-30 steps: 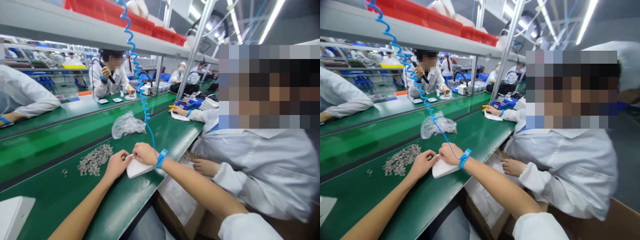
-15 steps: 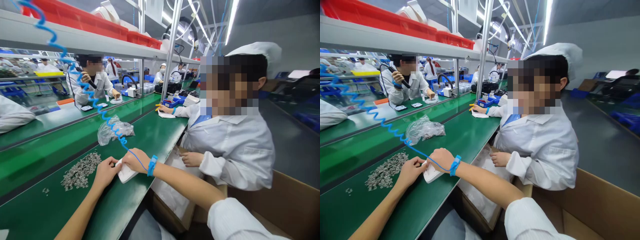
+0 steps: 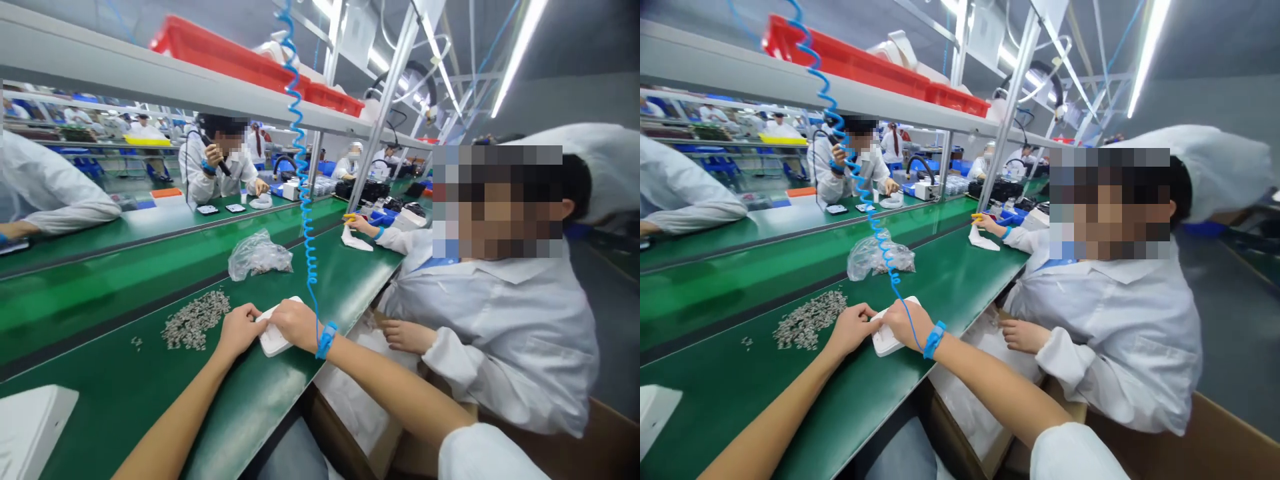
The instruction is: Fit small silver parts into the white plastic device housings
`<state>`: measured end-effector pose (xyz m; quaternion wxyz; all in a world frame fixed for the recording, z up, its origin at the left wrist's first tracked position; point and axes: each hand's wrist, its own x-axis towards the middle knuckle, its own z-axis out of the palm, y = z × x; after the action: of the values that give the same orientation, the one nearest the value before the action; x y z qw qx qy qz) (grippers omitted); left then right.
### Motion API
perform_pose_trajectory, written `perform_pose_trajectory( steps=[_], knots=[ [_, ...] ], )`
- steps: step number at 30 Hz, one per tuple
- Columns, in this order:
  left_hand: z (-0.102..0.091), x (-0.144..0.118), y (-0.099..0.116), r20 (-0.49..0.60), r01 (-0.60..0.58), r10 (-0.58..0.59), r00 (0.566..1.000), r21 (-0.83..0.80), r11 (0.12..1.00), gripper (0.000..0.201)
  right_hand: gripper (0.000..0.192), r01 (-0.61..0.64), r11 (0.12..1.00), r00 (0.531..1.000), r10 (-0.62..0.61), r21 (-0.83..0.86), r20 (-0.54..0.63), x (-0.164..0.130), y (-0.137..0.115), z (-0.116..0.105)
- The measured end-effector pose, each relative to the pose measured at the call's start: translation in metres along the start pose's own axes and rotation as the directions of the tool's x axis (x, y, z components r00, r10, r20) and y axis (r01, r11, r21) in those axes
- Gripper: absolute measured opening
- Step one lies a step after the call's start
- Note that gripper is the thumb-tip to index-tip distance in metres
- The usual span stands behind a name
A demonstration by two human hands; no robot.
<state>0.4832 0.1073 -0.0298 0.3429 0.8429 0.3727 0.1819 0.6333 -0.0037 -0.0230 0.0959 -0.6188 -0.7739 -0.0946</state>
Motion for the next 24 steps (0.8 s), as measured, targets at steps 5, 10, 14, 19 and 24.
perform_pose_trajectory(
  steps=[5, 10, 14, 19, 24],
  knots=[
    [0.001, -0.001, 0.003, -0.033, 0.01, -0.01, 0.999, -0.012, 1.0, 0.013, 0.018, 0.04, 0.999, 0.997, -0.04, 0.0, 0.063, 0.001, 0.0, -0.003],
    [-0.001, -0.005, 0.006, -0.017, -0.012, 0.012, 1.0, 0.033, 0.999, 0.015, 0.026, -0.104, 0.986, 0.99, 0.116, 0.128, -0.086, 0.007, 0.008, -0.015],
    [-0.002, -0.008, 0.009, -0.009, -0.024, 0.025, 1.0, 0.069, 0.997, 0.017, 0.032, -0.21, 0.956, 0.977, 0.199, 0.204, 0.072, 0.017, 0.018, -0.021],
    [0.0, -0.011, 0.013, -0.023, -0.02, 0.023, 0.999, 0.129, 0.991, 0.02, 0.032, -0.224, 0.946, 0.972, 0.199, 0.235, 0.124, 0.021, 0.022, -0.019],
    [0.004, -0.012, 0.012, -0.06, -0.056, 0.07, 0.996, 0.213, 0.975, 0.023, 0.032, -0.207, 0.943, 0.977, 0.186, 0.261, 0.105, 0.018, 0.021, -0.017]
  ],
)
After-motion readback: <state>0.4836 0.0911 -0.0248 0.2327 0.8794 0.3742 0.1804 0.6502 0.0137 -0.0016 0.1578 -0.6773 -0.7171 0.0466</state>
